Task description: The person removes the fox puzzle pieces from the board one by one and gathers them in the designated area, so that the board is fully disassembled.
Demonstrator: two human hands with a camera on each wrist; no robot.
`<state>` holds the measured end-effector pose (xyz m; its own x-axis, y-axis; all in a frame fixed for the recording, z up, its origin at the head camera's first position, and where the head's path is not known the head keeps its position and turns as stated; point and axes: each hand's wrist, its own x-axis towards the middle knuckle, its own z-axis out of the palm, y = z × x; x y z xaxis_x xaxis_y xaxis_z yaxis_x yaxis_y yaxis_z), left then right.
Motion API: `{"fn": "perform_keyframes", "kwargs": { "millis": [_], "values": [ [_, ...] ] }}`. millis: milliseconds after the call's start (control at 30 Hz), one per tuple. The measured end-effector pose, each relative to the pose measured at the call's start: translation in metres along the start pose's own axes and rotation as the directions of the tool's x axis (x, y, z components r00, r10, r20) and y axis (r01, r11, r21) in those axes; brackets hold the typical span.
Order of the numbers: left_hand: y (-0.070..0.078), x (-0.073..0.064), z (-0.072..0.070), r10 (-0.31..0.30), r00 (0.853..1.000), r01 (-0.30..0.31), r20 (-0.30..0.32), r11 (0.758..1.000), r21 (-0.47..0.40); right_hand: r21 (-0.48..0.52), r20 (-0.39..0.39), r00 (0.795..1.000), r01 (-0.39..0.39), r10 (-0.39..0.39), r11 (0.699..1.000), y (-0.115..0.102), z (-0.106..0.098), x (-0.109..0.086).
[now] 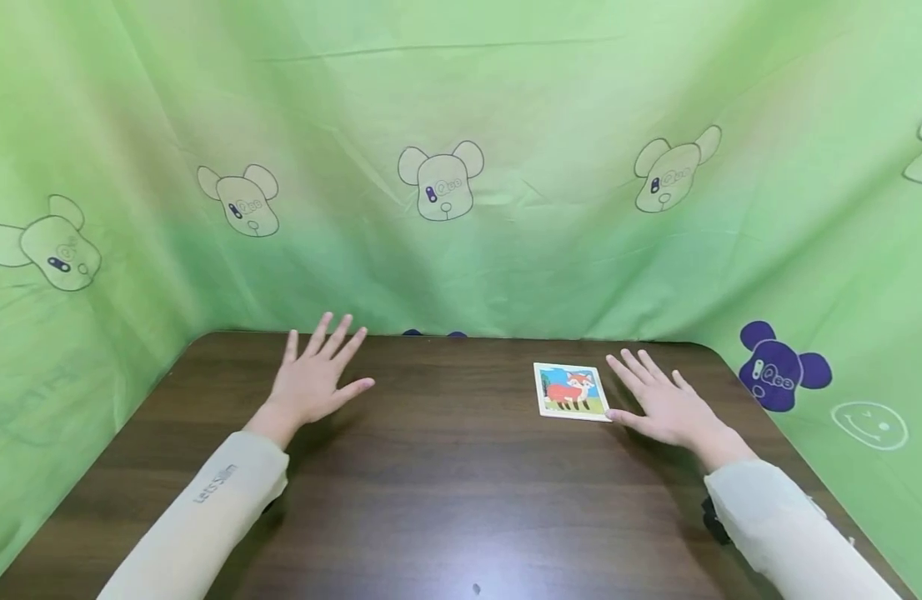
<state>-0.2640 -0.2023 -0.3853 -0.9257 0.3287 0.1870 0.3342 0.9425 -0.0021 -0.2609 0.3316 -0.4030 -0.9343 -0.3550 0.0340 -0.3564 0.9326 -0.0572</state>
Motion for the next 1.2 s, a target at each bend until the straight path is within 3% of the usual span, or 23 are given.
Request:
{"fn": "perform_keyframes", "kwargs": {
  "millis": [533,800,1033,1200],
  "values": [
    [0.091,0.053,0.017,0.192,0.979,-0.19,0.064,0.981,-0.046,0.047,0.062,0.998,0.015,-0.018,0.999,-0.01,0.004,0.013],
    [0.126,0.067,0.023,0.266,0.958,-0.258,0.105,0.963,-0.082,0.055,0.078,0.996,0.028,-0.032,0.998,-0.016,0.005,0.016],
    [0.152,0.076,0.026,0.312,0.936,-0.306,0.16,0.95,-0.064,0.079,0.095,0.995,0.024,-0.031,0.997,-0.02,0.007,0.021],
    [0.167,0.086,0.03,0.346,0.925,-0.343,0.157,0.938,-0.043,0.089,0.105,0.994,0.014,-0.024,0.996,-0.022,0.007,0.024]
  ]
}}
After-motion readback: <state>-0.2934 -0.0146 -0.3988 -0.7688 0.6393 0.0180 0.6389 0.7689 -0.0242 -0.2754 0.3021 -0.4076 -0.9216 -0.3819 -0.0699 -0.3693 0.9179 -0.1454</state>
